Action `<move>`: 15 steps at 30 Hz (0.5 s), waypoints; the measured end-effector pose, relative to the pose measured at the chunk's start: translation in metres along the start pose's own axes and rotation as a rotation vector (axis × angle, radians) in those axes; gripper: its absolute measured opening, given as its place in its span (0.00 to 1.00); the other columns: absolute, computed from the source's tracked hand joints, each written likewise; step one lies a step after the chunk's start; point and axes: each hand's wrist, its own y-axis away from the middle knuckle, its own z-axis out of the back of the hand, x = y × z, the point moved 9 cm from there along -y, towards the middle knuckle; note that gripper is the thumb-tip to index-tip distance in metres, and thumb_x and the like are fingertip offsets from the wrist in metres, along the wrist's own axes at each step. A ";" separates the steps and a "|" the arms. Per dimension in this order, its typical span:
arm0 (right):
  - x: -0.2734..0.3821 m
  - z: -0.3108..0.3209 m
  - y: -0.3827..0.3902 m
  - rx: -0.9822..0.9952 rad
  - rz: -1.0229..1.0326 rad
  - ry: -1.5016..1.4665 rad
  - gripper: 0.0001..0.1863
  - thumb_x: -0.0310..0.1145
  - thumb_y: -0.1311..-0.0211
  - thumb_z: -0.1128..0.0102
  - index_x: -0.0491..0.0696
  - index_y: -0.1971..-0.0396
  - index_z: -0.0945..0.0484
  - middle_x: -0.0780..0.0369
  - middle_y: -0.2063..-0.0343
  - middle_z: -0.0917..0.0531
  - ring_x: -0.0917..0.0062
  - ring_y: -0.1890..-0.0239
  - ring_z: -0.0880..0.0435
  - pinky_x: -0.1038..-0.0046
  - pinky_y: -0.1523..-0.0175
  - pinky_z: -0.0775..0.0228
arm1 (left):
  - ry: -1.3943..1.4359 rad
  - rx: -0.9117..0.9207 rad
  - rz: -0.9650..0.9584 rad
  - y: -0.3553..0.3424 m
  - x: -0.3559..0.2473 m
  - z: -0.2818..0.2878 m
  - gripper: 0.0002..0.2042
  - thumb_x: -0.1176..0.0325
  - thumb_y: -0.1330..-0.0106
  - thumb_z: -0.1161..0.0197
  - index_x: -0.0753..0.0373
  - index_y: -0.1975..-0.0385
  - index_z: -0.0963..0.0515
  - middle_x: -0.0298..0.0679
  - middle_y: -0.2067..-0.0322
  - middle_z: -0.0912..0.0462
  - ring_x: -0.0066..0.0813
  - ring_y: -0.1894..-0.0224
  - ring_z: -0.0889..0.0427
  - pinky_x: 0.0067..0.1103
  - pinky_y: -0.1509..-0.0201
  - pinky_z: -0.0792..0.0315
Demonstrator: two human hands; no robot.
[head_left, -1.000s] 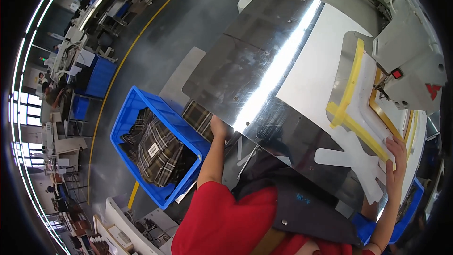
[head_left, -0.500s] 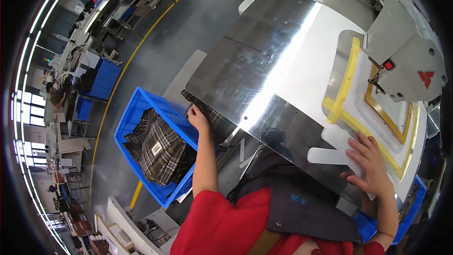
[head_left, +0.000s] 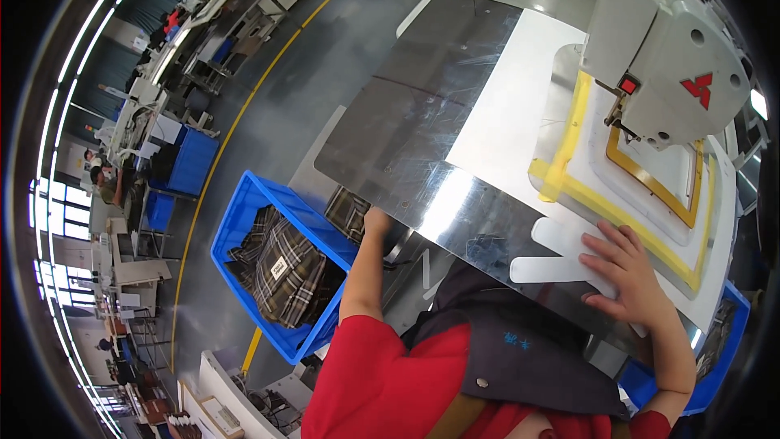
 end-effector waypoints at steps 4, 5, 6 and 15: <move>0.002 0.000 -0.002 -0.004 0.020 -0.027 0.30 0.45 0.53 0.31 0.55 0.47 0.24 0.63 0.38 0.29 0.59 0.31 0.39 0.51 0.31 0.52 | 0.184 -0.036 0.207 0.005 0.046 0.001 0.15 0.60 0.40 0.41 0.60 0.58 0.19 0.53 0.60 0.18 0.50 0.54 0.19 0.38 0.53 0.25; 0.001 -0.001 -0.003 -0.011 0.017 -0.033 0.30 0.45 0.54 0.30 0.55 0.47 0.23 0.63 0.39 0.28 0.60 0.32 0.39 0.51 0.31 0.52 | 0.333 -0.087 0.218 0.003 0.051 0.014 0.14 0.61 0.40 0.41 0.60 0.59 0.19 0.52 0.60 0.18 0.50 0.54 0.19 0.39 0.53 0.26; -0.004 -0.002 0.003 0.001 -0.022 -0.020 0.30 0.45 0.54 0.30 0.55 0.47 0.23 0.63 0.39 0.28 0.60 0.32 0.39 0.51 0.31 0.52 | 0.380 -0.099 0.324 -0.005 0.032 0.017 0.13 0.61 0.39 0.42 0.61 0.60 0.20 0.52 0.60 0.18 0.50 0.55 0.19 0.39 0.54 0.26; 0.001 0.003 -0.001 -0.035 -0.004 -0.068 0.29 0.43 0.55 0.29 0.55 0.49 0.22 0.63 0.40 0.27 0.60 0.32 0.38 0.53 0.30 0.53 | 0.396 -0.631 0.487 0.011 0.076 0.099 0.11 0.62 0.33 0.45 0.66 0.66 0.25 0.51 0.67 0.19 0.50 0.64 0.20 0.37 0.59 0.28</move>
